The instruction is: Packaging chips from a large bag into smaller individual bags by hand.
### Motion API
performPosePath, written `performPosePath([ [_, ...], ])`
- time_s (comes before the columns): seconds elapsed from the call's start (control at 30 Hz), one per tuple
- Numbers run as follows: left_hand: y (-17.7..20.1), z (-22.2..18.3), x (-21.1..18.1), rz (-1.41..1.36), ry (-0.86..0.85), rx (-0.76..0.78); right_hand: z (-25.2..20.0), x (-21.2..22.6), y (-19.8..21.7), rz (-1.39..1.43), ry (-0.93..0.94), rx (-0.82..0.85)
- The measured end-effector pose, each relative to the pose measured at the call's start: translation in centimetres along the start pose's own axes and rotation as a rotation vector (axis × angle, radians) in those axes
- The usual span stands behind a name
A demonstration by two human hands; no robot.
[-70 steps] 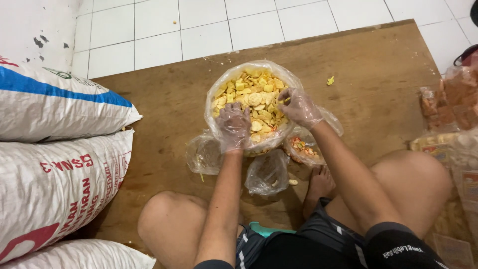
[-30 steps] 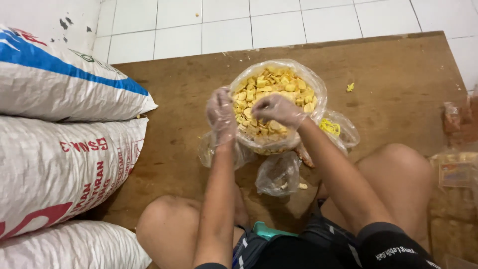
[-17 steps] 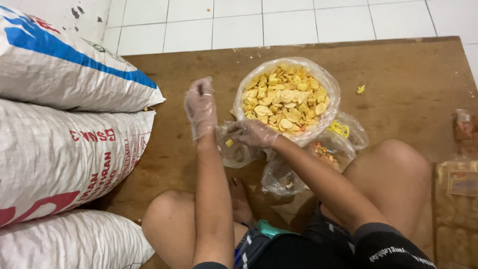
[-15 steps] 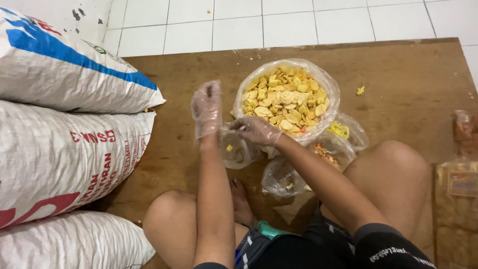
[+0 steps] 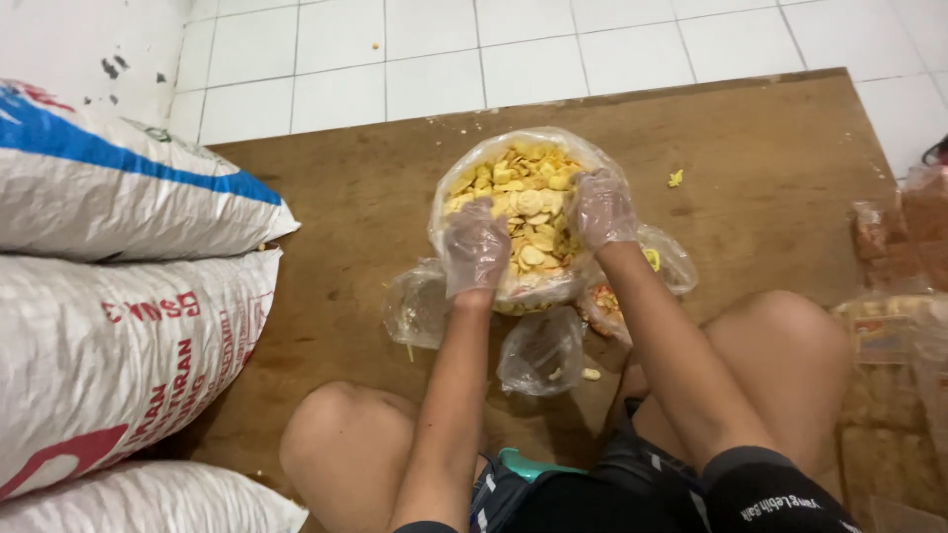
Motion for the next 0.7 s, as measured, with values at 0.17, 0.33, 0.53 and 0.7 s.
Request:
performPosePath([
  [0.17, -3.3, 0.0, 1.6, 0.284, 0.014, 0.154, -2.5, 1.8, 3.8, 0.078, 0.062, -0.023],
  [0.33, -3.3, 0.0, 1.2, 0.724, -0.188, 0.140, -3.1, 0.9, 2.7, 0.140, 0.030, -0.009],
  [0.53, -3.8, -0.4, 0.0, 1.479, -0.531, 0.081, -2.6, 3.6, 4.9, 0.241, 0.050, -0.026],
  [0.7, -5.2, -1.1, -0.3, 2.043, -0.777, 0.038, -2.5, 5.0, 0.3, 0.237, 0.259, -0.008],
])
Point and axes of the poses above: each hand's wrist, its own z-axis towards the middle knuckle, its own y-axis out of the back of the hand, x = y × z, the point moved 9 cm from there along z, towards the middle knuckle, and after that the axes turned 6 degrees about -x, right-handed, at the moved point
